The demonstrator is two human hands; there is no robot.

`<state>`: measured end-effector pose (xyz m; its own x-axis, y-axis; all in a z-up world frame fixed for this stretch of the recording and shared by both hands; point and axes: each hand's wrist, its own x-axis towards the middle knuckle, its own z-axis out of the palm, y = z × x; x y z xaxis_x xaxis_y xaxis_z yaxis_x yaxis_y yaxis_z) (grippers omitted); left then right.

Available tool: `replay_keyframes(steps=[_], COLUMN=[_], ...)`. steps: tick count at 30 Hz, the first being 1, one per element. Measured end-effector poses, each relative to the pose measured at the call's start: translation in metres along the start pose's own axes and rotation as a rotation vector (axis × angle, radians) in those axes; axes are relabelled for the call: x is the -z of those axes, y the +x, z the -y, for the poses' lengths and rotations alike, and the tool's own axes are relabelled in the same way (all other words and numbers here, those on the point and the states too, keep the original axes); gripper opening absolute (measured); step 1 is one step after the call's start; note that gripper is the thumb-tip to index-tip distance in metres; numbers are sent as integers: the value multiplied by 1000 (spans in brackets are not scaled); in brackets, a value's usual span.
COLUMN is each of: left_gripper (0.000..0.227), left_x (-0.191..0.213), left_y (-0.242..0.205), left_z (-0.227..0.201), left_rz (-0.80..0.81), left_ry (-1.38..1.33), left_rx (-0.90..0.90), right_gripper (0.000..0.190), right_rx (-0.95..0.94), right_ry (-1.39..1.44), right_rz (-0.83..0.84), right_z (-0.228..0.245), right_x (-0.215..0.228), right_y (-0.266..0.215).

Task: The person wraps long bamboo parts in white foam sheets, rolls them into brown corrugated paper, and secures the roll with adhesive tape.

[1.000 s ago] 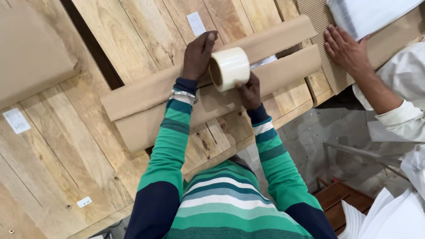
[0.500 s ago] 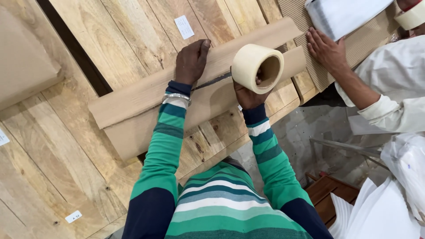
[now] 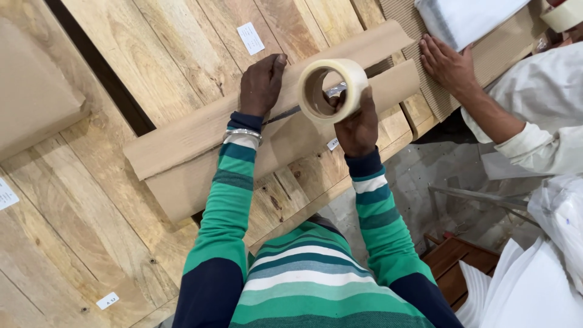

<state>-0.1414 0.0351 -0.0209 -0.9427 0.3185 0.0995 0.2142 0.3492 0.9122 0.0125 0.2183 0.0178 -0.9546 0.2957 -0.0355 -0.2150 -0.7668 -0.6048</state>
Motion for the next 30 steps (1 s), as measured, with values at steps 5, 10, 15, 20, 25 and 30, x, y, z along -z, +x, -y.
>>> replay_keyframes(steps=[5, 10, 15, 20, 25, 30], left_gripper=[47, 48, 58, 76, 85, 63], left_x=[3, 0, -2, -2, 8, 7], left_y=[1, 2, 8, 17, 17, 19], left_z=[-5, 1, 17, 43, 35, 41], left_rz=[50, 48, 62, 78, 194, 221], left_ry=[18, -8, -106, -584, -805, -812], left_rx=[64, 38, 26, 163, 235, 189], right_gripper=[44, 63, 71, 57, 46, 46], right_rx=[-32, -22, -148, -291, -254, -199], right_ry=[-247, -579, -906, -1098, -1237, -1273], right_rz=[-85, 59, 234, 332, 262, 234], right_z=[9, 18, 32, 17, 2, 1], right_x=[-33, -46, -68, -79, -74, -86], right_y=[-4, 4, 39, 72, 91, 91])
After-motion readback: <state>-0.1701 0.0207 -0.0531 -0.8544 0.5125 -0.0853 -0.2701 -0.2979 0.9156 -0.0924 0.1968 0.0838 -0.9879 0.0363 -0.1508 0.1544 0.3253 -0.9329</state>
